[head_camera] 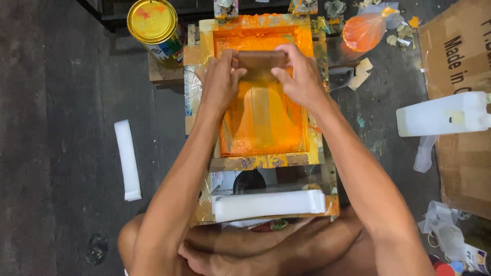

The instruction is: Manually screen printing orange ink onto small white labels using a hinged frame and squeegee.

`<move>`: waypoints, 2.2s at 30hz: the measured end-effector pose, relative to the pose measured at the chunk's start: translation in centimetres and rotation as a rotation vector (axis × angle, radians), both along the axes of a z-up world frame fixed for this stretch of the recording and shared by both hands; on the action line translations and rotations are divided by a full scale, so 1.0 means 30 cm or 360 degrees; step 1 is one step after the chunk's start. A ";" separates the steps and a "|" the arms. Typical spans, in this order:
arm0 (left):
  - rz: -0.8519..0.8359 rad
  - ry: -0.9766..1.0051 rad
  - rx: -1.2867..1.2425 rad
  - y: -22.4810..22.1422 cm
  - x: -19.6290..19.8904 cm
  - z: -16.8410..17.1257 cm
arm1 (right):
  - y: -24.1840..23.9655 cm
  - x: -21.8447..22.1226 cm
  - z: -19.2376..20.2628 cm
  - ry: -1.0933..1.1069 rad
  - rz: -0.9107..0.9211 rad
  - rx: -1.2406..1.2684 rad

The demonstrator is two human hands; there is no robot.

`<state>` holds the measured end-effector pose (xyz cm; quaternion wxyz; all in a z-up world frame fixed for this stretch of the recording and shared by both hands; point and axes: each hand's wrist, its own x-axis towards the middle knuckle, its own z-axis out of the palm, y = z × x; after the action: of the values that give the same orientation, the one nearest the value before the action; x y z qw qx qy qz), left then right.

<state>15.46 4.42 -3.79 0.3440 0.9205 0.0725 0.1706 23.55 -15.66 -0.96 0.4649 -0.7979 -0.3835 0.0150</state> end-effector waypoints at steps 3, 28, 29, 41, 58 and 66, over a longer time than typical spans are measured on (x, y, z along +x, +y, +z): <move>-0.0007 -0.0162 -0.0047 -0.017 -0.019 0.038 | 0.003 -0.027 0.042 -0.0085 -0.0067 -0.0009; -0.0248 0.0573 -0.0303 -0.078 -0.313 0.024 | -0.173 -0.274 0.008 0.0520 0.0056 -0.0280; -0.0167 0.0633 -0.0242 -0.065 -0.261 0.023 | -0.148 -0.230 -0.005 0.0463 0.0041 -0.0285; -0.0007 -0.0092 -0.0094 -0.006 -0.026 0.050 | -0.005 0.001 -0.009 -0.0117 -0.0129 -0.0218; -0.0281 0.0286 0.0040 -0.162 -0.567 0.139 | -0.260 -0.494 0.079 -0.0180 0.0015 -0.0438; -0.0232 0.0548 -0.0260 -0.012 -0.280 -0.109 | -0.158 -0.219 -0.045 0.0194 0.0141 -0.0153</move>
<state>7.05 4.05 -7.06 0.4115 0.9079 0.0770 -0.0209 16.99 -20.41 -2.30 0.4474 -0.7992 -0.3882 0.1022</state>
